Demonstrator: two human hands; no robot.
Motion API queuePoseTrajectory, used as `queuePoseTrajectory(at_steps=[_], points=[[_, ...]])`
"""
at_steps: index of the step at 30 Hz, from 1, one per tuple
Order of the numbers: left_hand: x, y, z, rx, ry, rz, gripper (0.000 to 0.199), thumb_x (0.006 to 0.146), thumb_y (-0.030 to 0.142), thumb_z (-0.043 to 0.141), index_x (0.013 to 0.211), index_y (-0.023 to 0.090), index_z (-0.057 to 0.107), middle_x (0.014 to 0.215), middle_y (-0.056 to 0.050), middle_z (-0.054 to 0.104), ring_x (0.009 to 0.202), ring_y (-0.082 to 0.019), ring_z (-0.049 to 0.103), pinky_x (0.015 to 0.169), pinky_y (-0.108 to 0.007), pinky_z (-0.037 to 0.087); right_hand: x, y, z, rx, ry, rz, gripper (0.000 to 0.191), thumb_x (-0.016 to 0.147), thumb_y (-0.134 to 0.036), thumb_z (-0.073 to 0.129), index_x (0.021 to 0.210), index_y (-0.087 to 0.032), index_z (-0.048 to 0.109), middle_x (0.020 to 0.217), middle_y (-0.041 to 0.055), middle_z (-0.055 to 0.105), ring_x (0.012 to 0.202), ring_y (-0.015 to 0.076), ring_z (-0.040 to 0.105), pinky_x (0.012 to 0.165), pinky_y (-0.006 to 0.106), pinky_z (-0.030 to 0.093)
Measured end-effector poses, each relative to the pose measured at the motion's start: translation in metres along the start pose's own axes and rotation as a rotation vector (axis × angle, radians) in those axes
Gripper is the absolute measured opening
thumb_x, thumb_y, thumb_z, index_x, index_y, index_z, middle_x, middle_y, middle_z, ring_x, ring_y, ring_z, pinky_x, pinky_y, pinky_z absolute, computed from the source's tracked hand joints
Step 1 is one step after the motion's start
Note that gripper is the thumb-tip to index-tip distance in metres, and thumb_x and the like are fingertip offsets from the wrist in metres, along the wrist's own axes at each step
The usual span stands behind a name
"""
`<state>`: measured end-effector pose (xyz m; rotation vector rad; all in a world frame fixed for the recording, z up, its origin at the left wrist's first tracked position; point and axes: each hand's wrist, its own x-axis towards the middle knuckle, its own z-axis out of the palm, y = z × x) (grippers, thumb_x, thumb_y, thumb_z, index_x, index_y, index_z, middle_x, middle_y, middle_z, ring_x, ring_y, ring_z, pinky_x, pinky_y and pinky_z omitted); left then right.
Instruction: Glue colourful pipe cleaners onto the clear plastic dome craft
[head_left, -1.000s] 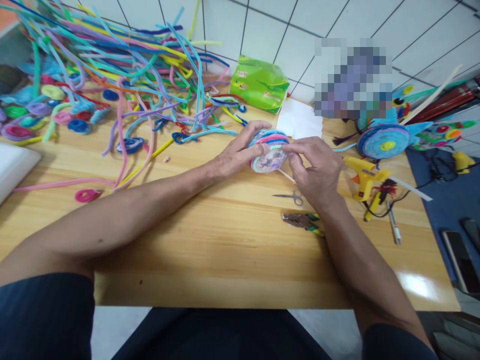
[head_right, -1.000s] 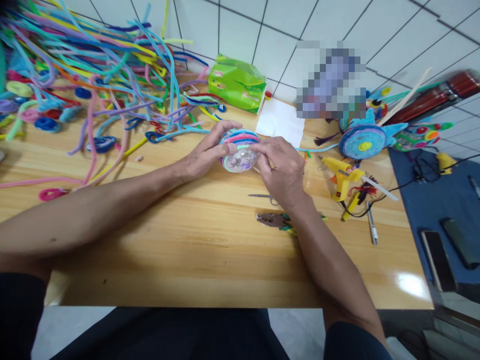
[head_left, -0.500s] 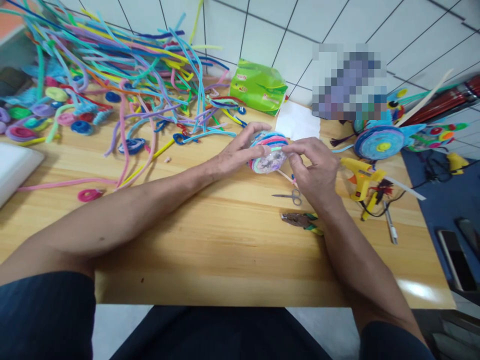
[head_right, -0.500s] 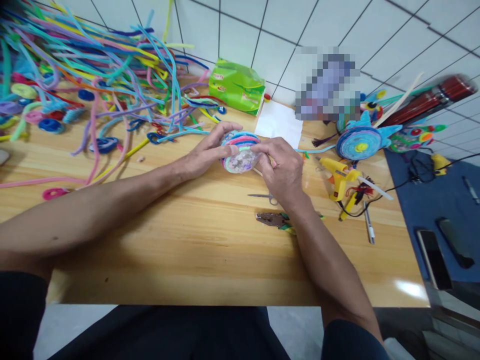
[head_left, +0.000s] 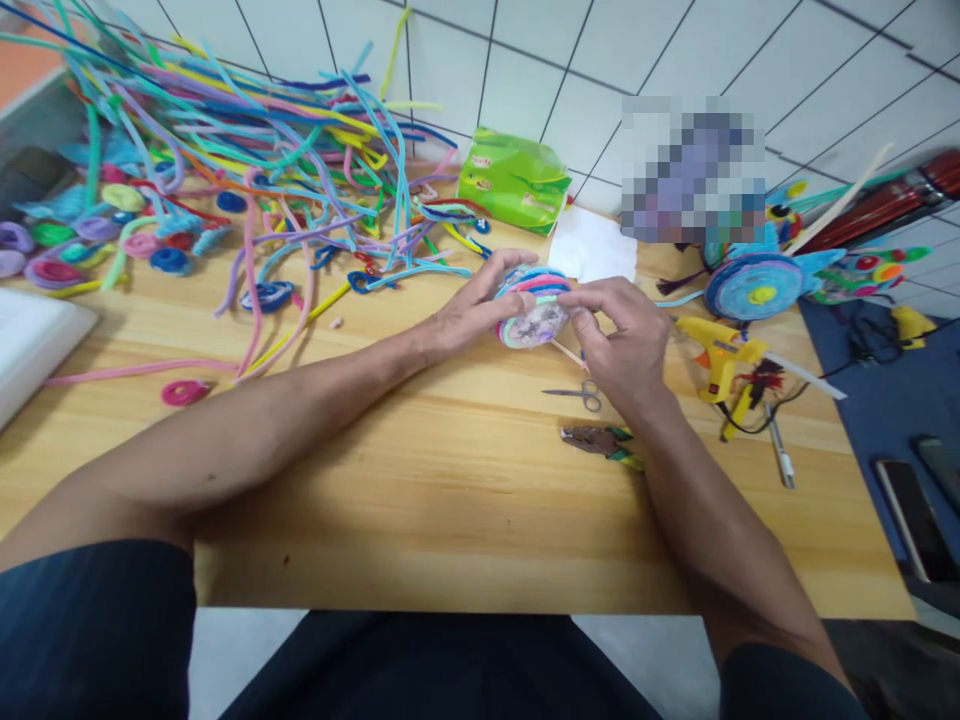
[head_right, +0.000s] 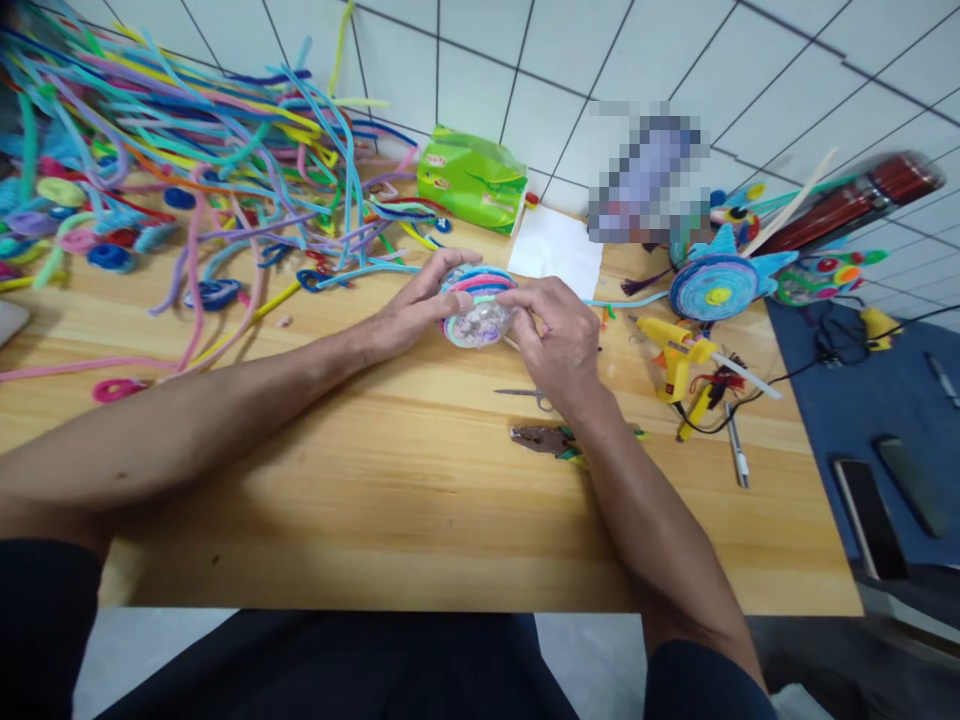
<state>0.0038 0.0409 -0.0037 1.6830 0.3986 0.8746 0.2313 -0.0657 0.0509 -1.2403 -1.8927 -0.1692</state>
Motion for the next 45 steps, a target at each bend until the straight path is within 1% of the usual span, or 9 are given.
queuePoseTrajectory(at_steps=[7,15,19,23,27,34,39,42,45], points=[[0.0,0.003,0.002,-0.002,0.03,-0.005,0.077,0.096,0.072,0.076,0.154,0.025,0.054,0.164,-0.013,0.065,0.158,-0.037,0.06,0.136,-0.056,0.051,0.001,-0.001,-0.001,0.012,-0.015,0.028,0.021,0.102,-0.021,0.069,0.105,-0.031,0.087,0.102,0.0046,0.084,0.096,0.0263,0.079,0.09,0.046,0.065],[0.0,0.001,0.003,-0.016,0.016,0.009,0.081,0.097,0.075,0.076,0.154,0.025,0.05,0.163,-0.014,0.065,0.157,-0.035,0.06,0.133,-0.048,0.05,0.0,0.001,0.0,0.085,-0.001,0.016,0.023,0.101,-0.017,0.07,0.107,-0.031,0.086,0.101,0.0034,0.081,0.094,0.0244,0.077,0.088,0.043,0.063],[-0.002,0.002,0.003,-0.028,0.034,-0.007,0.082,0.097,0.077,0.075,0.154,0.025,0.049,0.162,-0.014,0.064,0.156,-0.035,0.059,0.133,-0.048,0.05,-0.001,0.0,0.002,0.135,-0.034,0.021,0.016,0.1,-0.025,0.077,0.114,-0.03,0.083,0.11,0.0057,0.078,0.106,0.0276,0.076,0.097,0.047,0.064],[-0.003,-0.002,0.004,-0.016,0.065,-0.026,0.086,0.095,0.083,0.074,0.155,0.026,0.049,0.162,-0.012,0.063,0.154,-0.036,0.06,0.133,-0.051,0.049,-0.006,-0.001,0.007,0.153,-0.087,0.027,0.042,0.09,-0.036,0.09,0.129,-0.03,0.072,0.133,0.0117,0.072,0.129,0.0359,0.071,0.112,0.059,0.061],[-0.003,-0.008,0.005,0.023,0.097,-0.004,0.088,0.094,0.08,0.078,0.159,0.029,0.05,0.169,-0.013,0.055,0.162,-0.038,0.053,0.139,-0.055,0.043,-0.012,0.003,0.017,0.146,-0.098,0.02,0.063,0.087,-0.041,0.094,0.139,-0.03,0.061,0.147,0.0163,0.065,0.142,0.0415,0.064,0.122,0.069,0.056],[-0.005,-0.005,0.01,0.098,0.114,0.039,0.08,0.096,0.074,0.08,0.156,0.027,0.055,0.162,-0.014,0.059,0.16,-0.037,0.055,0.14,-0.054,0.044,-0.014,0.006,0.017,0.119,-0.106,-0.023,0.064,0.088,-0.038,0.092,0.141,-0.031,0.057,0.148,0.0171,0.063,0.144,0.0425,0.064,0.123,0.072,0.056],[-0.005,-0.004,0.014,0.049,0.108,0.017,0.084,0.095,0.079,0.079,0.155,0.026,0.052,0.164,-0.015,0.06,0.154,-0.035,0.061,0.135,-0.054,0.051,-0.012,0.001,0.01,0.09,-0.169,-0.005,0.067,0.088,-0.036,0.092,0.144,-0.031,0.056,0.156,0.0181,0.061,0.15,0.0429,0.061,0.123,0.07,0.059],[-0.005,-0.004,0.016,0.065,0.132,0.03,0.085,0.095,0.084,0.076,0.155,0.028,0.054,0.161,-0.014,0.063,0.151,-0.035,0.063,0.133,-0.055,0.053,-0.014,0.0,0.013,0.103,-0.14,0.016,0.068,0.087,-0.037,0.091,0.145,-0.031,0.056,0.16,0.0176,0.058,0.153,0.0433,0.058,0.126,0.073,0.055],[-0.007,-0.003,0.016,0.136,0.158,0.065,0.086,0.095,0.084,0.075,0.158,0.028,0.055,0.165,-0.014,0.061,0.157,-0.038,0.057,0.138,-0.058,0.048,-0.017,0.001,0.02,0.102,-0.079,0.023,0.066,0.088,-0.039,0.091,0.144,-0.031,0.057,0.16,0.0173,0.056,0.155,0.0436,0.056,0.13,0.076,0.05]])
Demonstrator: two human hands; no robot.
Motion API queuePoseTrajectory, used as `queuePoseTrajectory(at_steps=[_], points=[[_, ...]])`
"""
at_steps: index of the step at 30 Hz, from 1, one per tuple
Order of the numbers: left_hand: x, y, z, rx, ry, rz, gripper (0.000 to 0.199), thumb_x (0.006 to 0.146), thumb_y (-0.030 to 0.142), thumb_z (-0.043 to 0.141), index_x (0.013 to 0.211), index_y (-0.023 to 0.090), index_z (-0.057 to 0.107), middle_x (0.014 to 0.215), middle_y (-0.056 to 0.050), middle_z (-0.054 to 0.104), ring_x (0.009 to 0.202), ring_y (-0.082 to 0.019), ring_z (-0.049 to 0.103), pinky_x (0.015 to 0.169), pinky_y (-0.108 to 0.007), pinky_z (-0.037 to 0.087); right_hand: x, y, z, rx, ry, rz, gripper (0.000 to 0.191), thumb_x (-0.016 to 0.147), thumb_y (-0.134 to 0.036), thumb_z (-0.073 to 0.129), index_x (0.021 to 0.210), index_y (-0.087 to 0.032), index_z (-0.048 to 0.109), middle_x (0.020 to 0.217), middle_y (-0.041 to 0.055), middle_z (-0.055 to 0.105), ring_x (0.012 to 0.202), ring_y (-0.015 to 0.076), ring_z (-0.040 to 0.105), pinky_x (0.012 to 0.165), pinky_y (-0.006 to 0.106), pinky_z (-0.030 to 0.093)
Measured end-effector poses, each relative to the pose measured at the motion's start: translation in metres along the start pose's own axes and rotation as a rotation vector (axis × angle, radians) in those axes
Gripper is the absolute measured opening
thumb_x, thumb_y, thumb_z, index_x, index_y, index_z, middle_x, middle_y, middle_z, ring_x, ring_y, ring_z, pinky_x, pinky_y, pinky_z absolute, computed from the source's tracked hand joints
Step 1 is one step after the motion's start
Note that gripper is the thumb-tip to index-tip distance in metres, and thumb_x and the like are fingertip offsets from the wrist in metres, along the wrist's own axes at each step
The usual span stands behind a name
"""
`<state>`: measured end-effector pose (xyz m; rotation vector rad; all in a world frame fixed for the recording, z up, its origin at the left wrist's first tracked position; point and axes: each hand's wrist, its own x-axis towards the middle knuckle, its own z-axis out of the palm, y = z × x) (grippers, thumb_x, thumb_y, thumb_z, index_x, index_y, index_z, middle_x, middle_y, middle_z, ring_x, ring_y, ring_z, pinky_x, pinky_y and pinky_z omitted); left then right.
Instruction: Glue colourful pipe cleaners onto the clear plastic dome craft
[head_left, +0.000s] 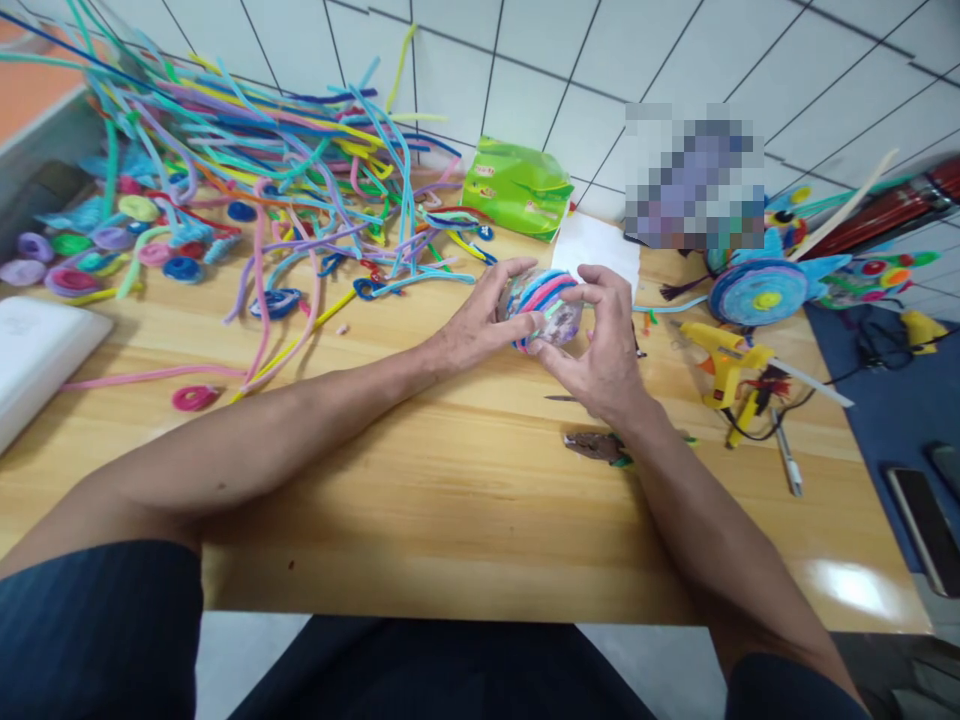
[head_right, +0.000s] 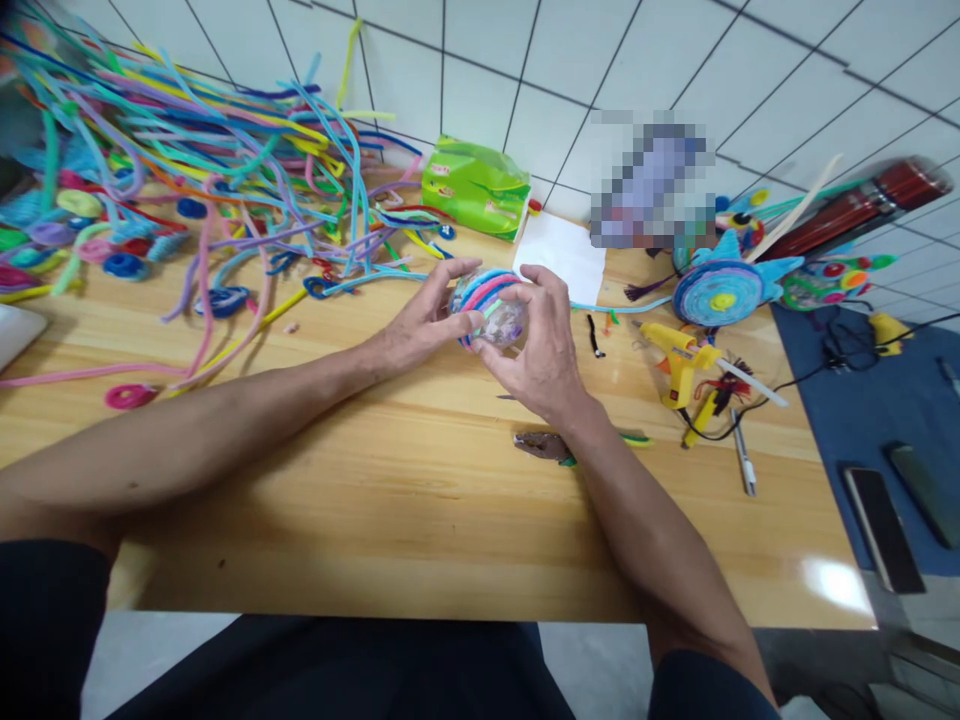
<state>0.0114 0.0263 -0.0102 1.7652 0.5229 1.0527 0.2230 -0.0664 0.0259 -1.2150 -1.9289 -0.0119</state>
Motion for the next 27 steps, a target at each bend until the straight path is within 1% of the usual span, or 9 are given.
queuePoseTrajectory(at_steps=[2,5,9,13,17,20,23,27], points=[[-0.001,0.002,-0.002,0.04,-0.014,0.004,0.084,0.097,0.081,0.075,0.16,0.029,0.054,0.167,-0.014,0.059,0.161,-0.039,0.054,0.139,-0.059,0.046,-0.001,0.0,0.004,-0.005,0.029,0.003,0.064,0.088,-0.039,0.09,0.143,-0.032,0.057,0.159,0.0169,0.057,0.154,0.0429,0.057,0.13,0.077,0.049],[-0.003,0.006,-0.004,0.074,-0.037,-0.022,0.08,0.098,0.074,0.076,0.16,0.027,0.054,0.166,-0.015,0.058,0.161,-0.038,0.053,0.139,-0.058,0.046,-0.002,-0.002,0.006,-0.007,0.032,0.021,0.064,0.088,-0.038,0.089,0.143,-0.032,0.057,0.157,0.016,0.059,0.152,0.0422,0.058,0.13,0.075,0.051],[-0.002,0.007,-0.004,0.026,-0.056,-0.045,0.08,0.097,0.07,0.078,0.156,0.025,0.048,0.164,-0.016,0.058,0.158,-0.037,0.056,0.137,-0.056,0.049,-0.001,-0.006,0.006,-0.016,0.016,0.03,0.063,0.087,-0.034,0.087,0.143,-0.032,0.057,0.155,0.0153,0.061,0.149,0.0419,0.06,0.129,0.074,0.052],[-0.002,0.007,-0.004,-0.048,-0.109,-0.046,0.082,0.097,0.072,0.077,0.154,0.026,0.042,0.159,-0.015,0.061,0.15,-0.034,0.063,0.13,-0.052,0.056,0.0,-0.01,0.005,-0.014,0.023,0.0,0.061,0.087,-0.03,0.086,0.142,-0.032,0.058,0.154,0.0156,0.062,0.148,0.0418,0.062,0.127,0.072,0.052],[-0.001,0.007,-0.004,-0.03,-0.09,-0.055,0.083,0.096,0.076,0.078,0.152,0.026,0.043,0.156,-0.014,0.061,0.146,-0.032,0.064,0.129,-0.051,0.056,0.0,-0.012,0.005,-0.027,-0.002,0.024,0.058,0.089,-0.031,0.085,0.141,-0.031,0.058,0.155,0.0159,0.062,0.15,0.0417,0.061,0.128,0.072,0.051],[-0.001,0.006,-0.005,-0.04,-0.083,-0.06,0.084,0.095,0.08,0.078,0.151,0.027,0.043,0.157,-0.013,0.061,0.147,-0.032,0.063,0.129,-0.051,0.055,-0.001,-0.012,0.007,0.0,0.029,0.003,0.059,0.089,-0.03,0.085,0.142,-0.031,0.059,0.154,0.0158,0.063,0.149,0.0412,0.061,0.128,0.072,0.052],[-0.001,0.004,-0.005,-0.054,-0.081,-0.063,0.087,0.094,0.081,0.079,0.152,0.027,0.043,0.158,-0.015,0.062,0.15,-0.034,0.063,0.129,-0.052,0.056,-0.001,-0.011,0.009,0.028,0.055,0.009,0.065,0.089,-0.033,0.087,0.146,-0.032,0.057,0.154,0.0152,0.064,0.148,0.0406,0.062,0.128,0.071,0.052],[-0.001,0.003,-0.005,-0.053,-0.083,-0.063,0.087,0.093,0.082,0.078,0.152,0.027,0.044,0.161,-0.015,0.061,0.153,-0.035,0.062,0.13,-0.052,0.056,-0.002,-0.009,0.008,-0.01,0.037,0.036,0.069,0.088,-0.037,0.089,0.146,-0.032,0.053,0.155,0.0161,0.064,0.148,0.0411,0.063,0.128,0.071,0.053]])
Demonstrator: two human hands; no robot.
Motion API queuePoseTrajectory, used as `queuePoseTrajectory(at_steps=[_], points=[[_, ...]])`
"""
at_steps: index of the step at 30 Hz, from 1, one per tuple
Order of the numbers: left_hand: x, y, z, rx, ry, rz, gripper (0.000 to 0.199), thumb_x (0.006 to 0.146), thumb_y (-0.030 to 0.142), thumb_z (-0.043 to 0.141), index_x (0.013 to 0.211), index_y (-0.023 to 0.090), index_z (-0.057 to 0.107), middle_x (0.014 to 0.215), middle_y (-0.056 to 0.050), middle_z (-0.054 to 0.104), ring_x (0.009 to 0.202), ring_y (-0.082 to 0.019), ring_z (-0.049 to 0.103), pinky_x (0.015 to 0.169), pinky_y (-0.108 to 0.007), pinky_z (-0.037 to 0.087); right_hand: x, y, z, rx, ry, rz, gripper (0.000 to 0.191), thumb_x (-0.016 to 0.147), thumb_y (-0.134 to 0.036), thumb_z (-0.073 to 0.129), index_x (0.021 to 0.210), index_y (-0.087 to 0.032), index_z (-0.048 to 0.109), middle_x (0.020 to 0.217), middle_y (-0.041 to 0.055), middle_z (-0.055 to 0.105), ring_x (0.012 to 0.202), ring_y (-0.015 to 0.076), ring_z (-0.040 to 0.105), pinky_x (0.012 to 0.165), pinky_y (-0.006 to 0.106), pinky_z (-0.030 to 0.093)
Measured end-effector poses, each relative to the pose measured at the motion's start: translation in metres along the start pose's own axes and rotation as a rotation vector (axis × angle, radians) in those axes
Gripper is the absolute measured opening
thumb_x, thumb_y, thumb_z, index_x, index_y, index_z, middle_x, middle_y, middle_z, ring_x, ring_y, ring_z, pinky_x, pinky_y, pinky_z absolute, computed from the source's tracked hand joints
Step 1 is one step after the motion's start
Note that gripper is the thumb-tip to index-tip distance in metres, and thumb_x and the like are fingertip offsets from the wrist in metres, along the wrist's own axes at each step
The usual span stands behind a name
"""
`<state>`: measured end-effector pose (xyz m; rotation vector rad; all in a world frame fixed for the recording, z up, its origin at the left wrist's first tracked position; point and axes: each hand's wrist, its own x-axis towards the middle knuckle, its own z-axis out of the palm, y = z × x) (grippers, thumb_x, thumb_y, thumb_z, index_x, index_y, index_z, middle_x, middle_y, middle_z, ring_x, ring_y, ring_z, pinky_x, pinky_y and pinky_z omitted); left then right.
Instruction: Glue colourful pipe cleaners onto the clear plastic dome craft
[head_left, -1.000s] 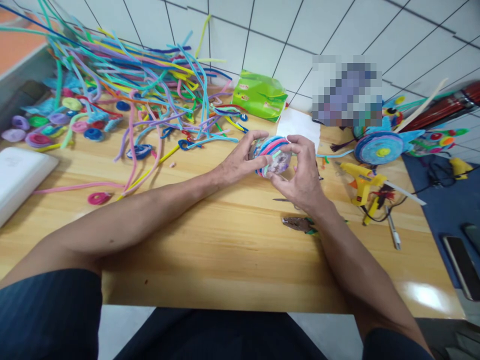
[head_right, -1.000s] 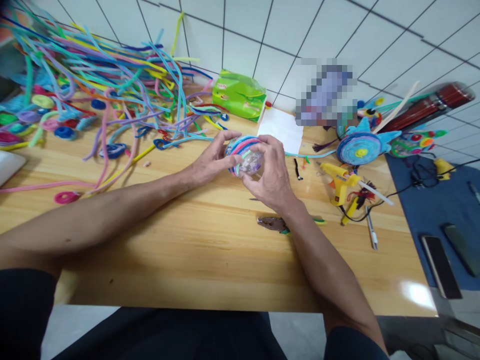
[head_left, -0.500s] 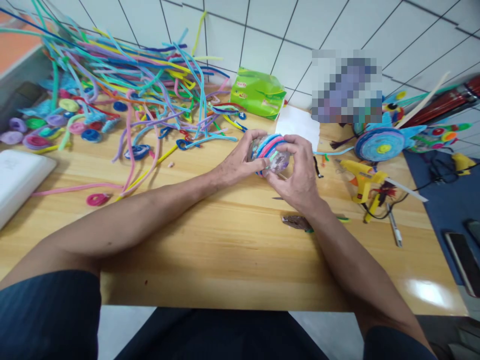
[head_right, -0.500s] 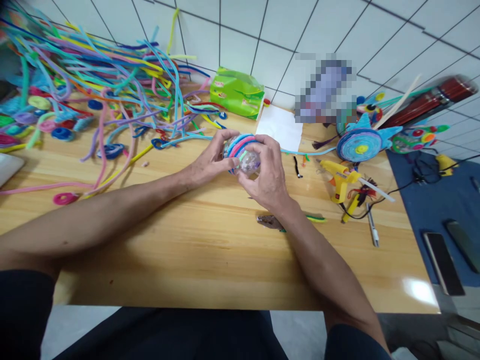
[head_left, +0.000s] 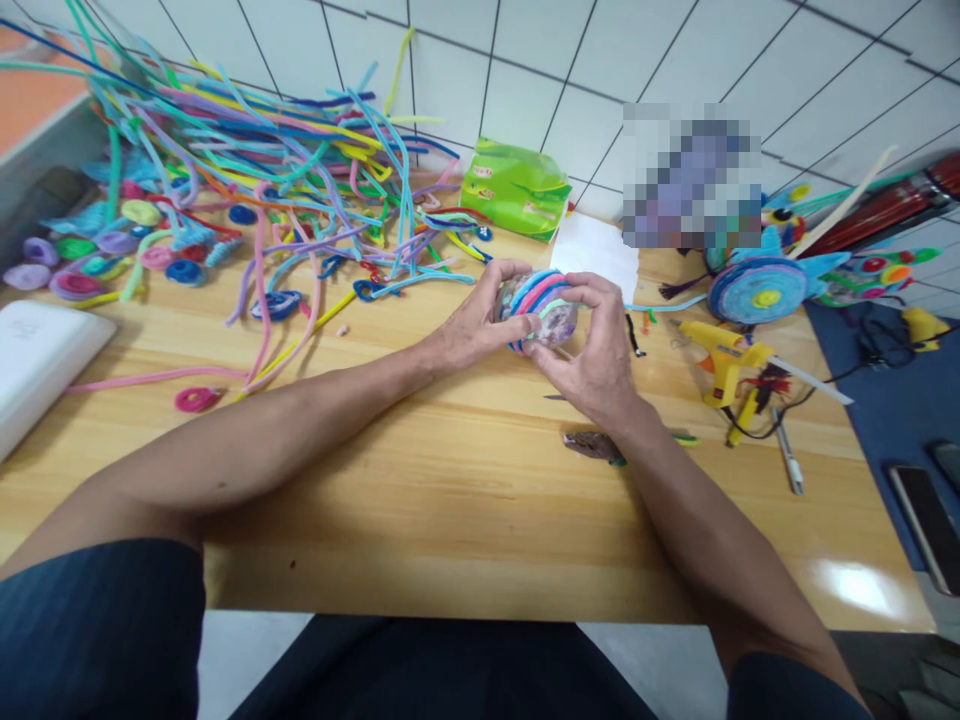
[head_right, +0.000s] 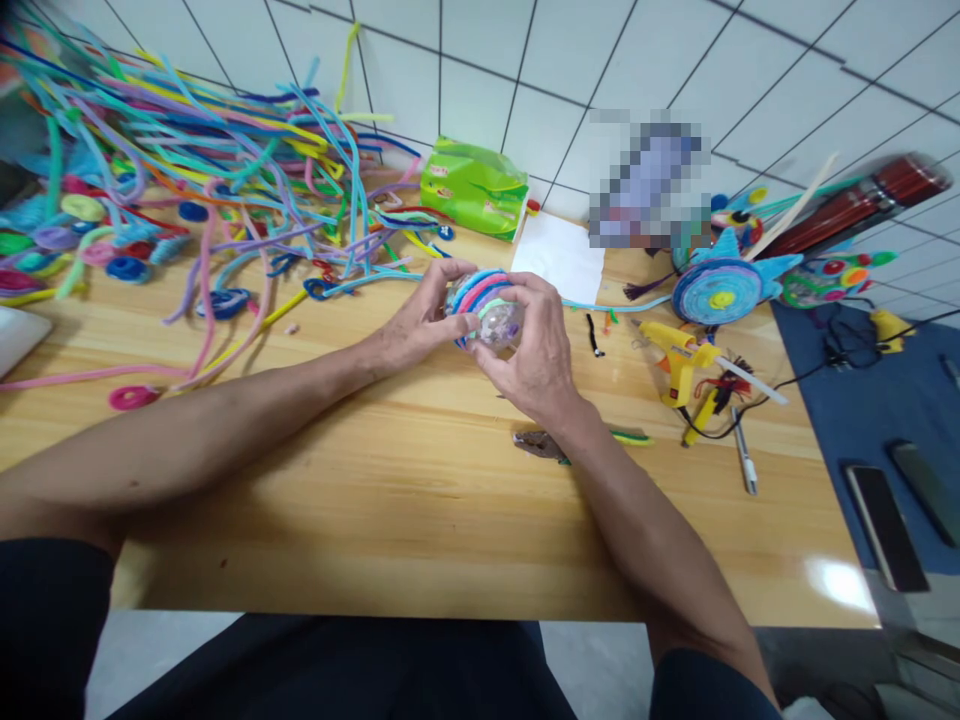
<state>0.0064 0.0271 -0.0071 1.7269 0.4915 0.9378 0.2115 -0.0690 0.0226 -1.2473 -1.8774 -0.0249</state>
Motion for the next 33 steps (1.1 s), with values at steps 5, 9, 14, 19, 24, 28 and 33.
queuePoseTrajectory(at_steps=[5,9,14,19,24,28,33], points=[[0.0,0.001,-0.001,0.001,-0.003,-0.012,0.086,0.094,0.081,0.077,0.152,0.027,0.044,0.164,-0.016,0.06,0.153,-0.034,0.061,0.131,-0.051,0.055,0.0,0.0,-0.004,-0.029,-0.009,0.006,0.069,0.088,-0.039,0.091,0.147,-0.032,0.057,0.159,0.0177,0.061,0.153,0.0448,0.059,0.131,0.077,0.047],[0.0,0.003,0.0,0.007,0.008,-0.026,0.088,0.094,0.083,0.077,0.152,0.026,0.044,0.167,-0.017,0.057,0.156,-0.035,0.06,0.133,-0.051,0.054,-0.002,0.0,-0.004,-0.083,0.01,0.001,0.073,0.088,-0.041,0.091,0.152,-0.033,0.055,0.164,0.0187,0.058,0.157,0.0479,0.055,0.133,0.083,0.043],[0.0,0.003,0.002,-0.009,0.011,-0.03,0.088,0.093,0.082,0.078,0.152,0.026,0.043,0.166,-0.018,0.057,0.154,-0.034,0.063,0.129,-0.051,0.057,-0.006,0.004,0.001,-0.038,0.058,-0.042,0.079,0.09,-0.039,0.09,0.157,-0.032,0.05,0.16,0.0197,0.059,0.152,0.046,0.06,0.128,0.082,0.049],[0.0,0.0,0.002,-0.006,0.027,-0.029,0.083,0.094,0.076,0.078,0.152,0.027,0.044,0.167,-0.016,0.058,0.155,-0.035,0.062,0.132,-0.053,0.056,-0.005,0.004,0.002,-0.082,0.072,-0.035,0.074,0.091,-0.046,0.09,0.154,-0.032,0.054,0.158,0.0191,0.062,0.152,0.0449,0.061,0.128,0.081,0.051],[0.0,0.0,0.001,-0.027,0.014,-0.019,0.083,0.095,0.074,0.079,0.153,0.027,0.044,0.163,-0.016,0.059,0.152,-0.035,0.062,0.132,-0.053,0.054,-0.003,0.002,0.0,-0.083,0.05,-0.087,0.067,0.095,-0.043,0.085,0.154,-0.032,0.055,0.157,0.0192,0.065,0.15,0.0442,0.064,0.127,0.077,0.054],[0.0,0.003,-0.001,-0.024,0.01,-0.019,0.086,0.094,0.081,0.076,0.152,0.026,0.046,0.163,-0.015,0.059,0.154,-0.035,0.06,0.132,-0.052,0.052,-0.003,0.003,-0.002,-0.078,0.006,-0.043,0.068,0.094,-0.043,0.085,0.153,-0.032,0.054,0.159,0.0191,0.065,0.153,0.0455,0.062,0.129,0.079,0.051],[0.0,0.013,-0.003,0.0,0.0,-0.039,0.083,0.095,0.087,0.071,0.145,0.024,0.048,0.153,-0.015,0.064,0.147,-0.035,0.063,0.13,-0.05,0.053,-0.003,0.001,-0.002,-0.038,-0.039,-0.066,0.074,0.094,-0.04,0.084,0.16,-0.031,0.051,0.163,0.0191,0.064,0.157,0.0458,0.059,0.132,0.082,0.047]])
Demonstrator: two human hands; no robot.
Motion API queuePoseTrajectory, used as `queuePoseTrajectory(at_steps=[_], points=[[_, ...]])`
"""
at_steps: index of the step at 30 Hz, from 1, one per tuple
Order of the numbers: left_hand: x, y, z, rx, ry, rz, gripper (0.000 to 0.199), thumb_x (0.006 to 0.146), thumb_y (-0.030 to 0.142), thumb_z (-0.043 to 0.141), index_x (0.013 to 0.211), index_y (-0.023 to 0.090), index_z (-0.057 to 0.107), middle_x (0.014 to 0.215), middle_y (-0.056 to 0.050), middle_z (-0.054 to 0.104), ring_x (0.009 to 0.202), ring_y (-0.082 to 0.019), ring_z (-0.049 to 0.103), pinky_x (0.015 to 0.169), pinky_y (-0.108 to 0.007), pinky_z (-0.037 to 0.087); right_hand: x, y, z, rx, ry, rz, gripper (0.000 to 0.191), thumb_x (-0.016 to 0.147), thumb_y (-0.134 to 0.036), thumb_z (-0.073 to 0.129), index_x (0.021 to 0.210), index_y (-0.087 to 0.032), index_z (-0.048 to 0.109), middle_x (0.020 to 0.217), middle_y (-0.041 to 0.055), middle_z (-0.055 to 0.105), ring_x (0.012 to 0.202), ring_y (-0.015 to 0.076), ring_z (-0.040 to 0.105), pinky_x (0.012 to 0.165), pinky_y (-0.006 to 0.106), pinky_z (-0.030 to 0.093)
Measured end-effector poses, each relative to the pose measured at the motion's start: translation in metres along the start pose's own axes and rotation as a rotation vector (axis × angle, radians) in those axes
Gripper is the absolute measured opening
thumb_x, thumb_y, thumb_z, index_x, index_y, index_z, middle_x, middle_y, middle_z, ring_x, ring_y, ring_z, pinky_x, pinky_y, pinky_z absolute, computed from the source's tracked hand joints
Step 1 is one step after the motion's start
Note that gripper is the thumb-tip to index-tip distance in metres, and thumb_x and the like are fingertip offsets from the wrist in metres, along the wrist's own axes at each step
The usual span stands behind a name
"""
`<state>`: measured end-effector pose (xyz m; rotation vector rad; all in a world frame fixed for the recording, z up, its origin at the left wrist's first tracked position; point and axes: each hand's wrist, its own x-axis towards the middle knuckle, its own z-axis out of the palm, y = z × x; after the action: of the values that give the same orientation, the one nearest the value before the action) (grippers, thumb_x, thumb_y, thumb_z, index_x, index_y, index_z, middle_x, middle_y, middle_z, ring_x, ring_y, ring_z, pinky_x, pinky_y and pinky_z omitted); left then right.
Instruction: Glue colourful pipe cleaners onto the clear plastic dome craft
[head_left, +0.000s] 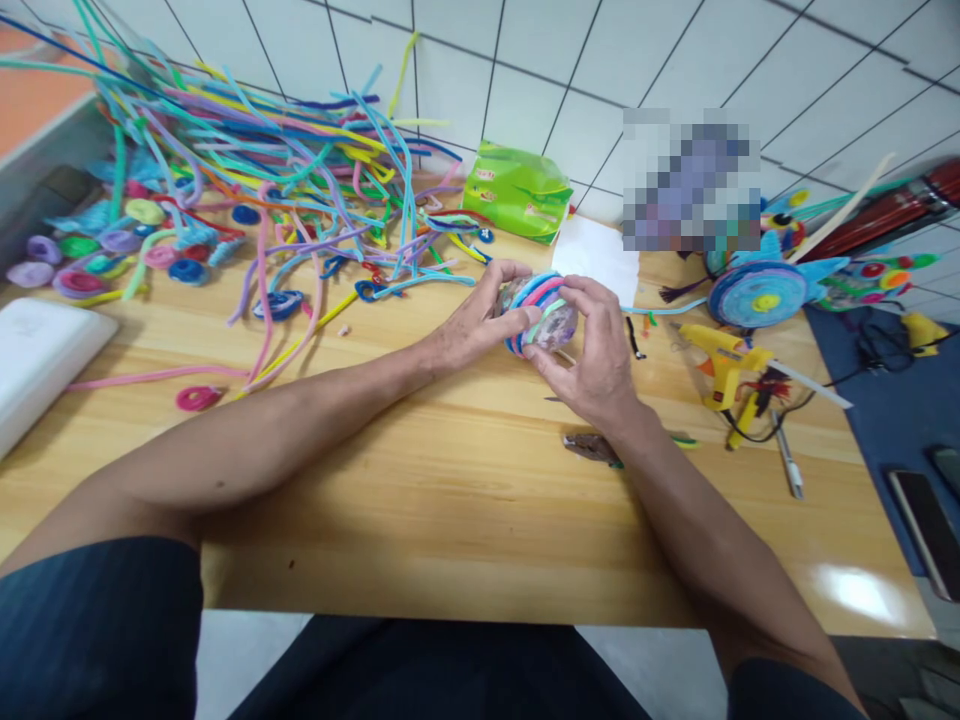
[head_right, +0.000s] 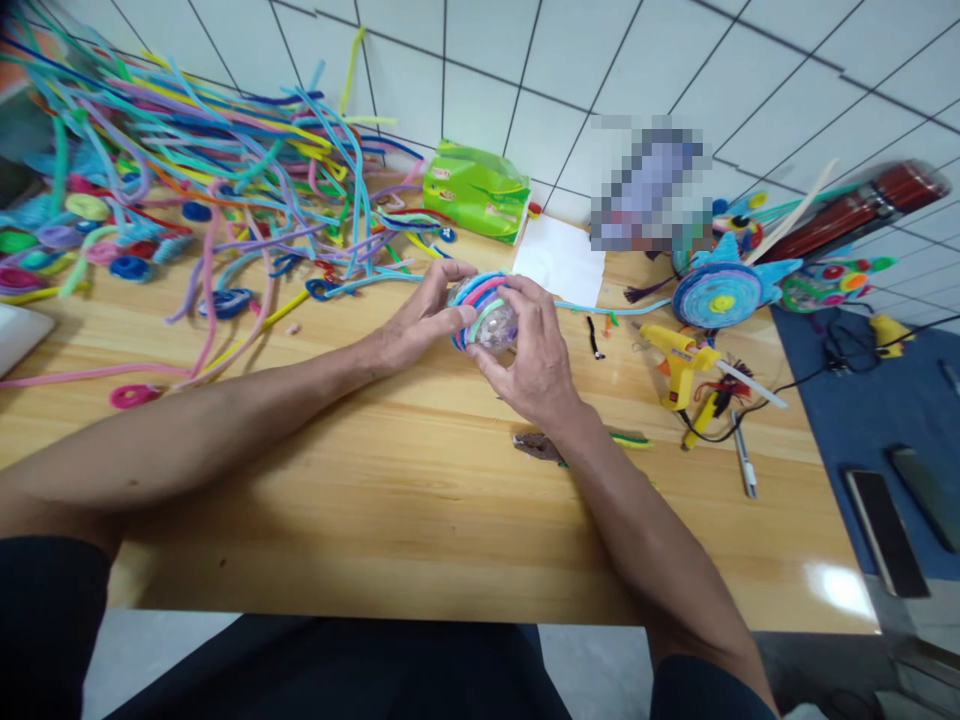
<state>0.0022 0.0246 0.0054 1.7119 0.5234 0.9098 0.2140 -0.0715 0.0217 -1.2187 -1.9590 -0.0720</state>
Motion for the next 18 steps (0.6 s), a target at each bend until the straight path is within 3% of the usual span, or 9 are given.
queuePoseTrajectory(at_steps=[7,13,15,18], points=[[-0.001,0.006,-0.002,0.073,-0.004,0.026,0.082,0.097,0.08,0.074,0.151,0.022,0.051,0.168,-0.018,0.058,0.159,-0.038,0.056,0.139,-0.053,0.045,-0.001,-0.005,0.0,0.015,-0.074,-0.029,0.082,0.094,-0.034,0.082,0.166,-0.032,0.044,0.168,0.0189,0.059,0.164,0.0462,0.055,0.134,0.083,0.045],[-0.001,0.006,-0.005,0.105,-0.006,0.046,0.073,0.098,0.075,0.074,0.147,0.024,0.056,0.16,-0.014,0.064,0.152,-0.036,0.059,0.137,-0.052,0.047,0.002,-0.007,-0.003,0.041,-0.055,-0.022,0.078,0.094,-0.038,0.084,0.163,-0.032,0.048,0.166,0.0179,0.062,0.161,0.0452,0.058,0.133,0.081,0.048],[-0.002,0.008,-0.004,0.108,-0.001,0.041,0.071,0.099,0.074,0.073,0.146,0.025,0.055,0.16,-0.013,0.064,0.151,-0.036,0.06,0.135,-0.053,0.049,0.004,-0.007,-0.008,0.077,-0.04,-0.023,0.07,0.096,-0.041,0.083,0.159,-0.032,0.052,0.163,0.0163,0.065,0.157,0.0431,0.062,0.132,0.077,0.05],[-0.003,0.01,-0.001,0.085,0.0,0.026,0.071,0.099,0.076,0.071,0.146,0.025,0.054,0.16,-0.014,0.064,0.151,-0.036,0.062,0.134,-0.055,0.051,0.008,-0.006,-0.017,0.119,0.011,0.027,0.042,0.106,-0.042,0.073,0.146,-0.032,0.061,0.153,0.0131,0.073,0.147,0.0375,0.07,0.125,0.068,0.058]])
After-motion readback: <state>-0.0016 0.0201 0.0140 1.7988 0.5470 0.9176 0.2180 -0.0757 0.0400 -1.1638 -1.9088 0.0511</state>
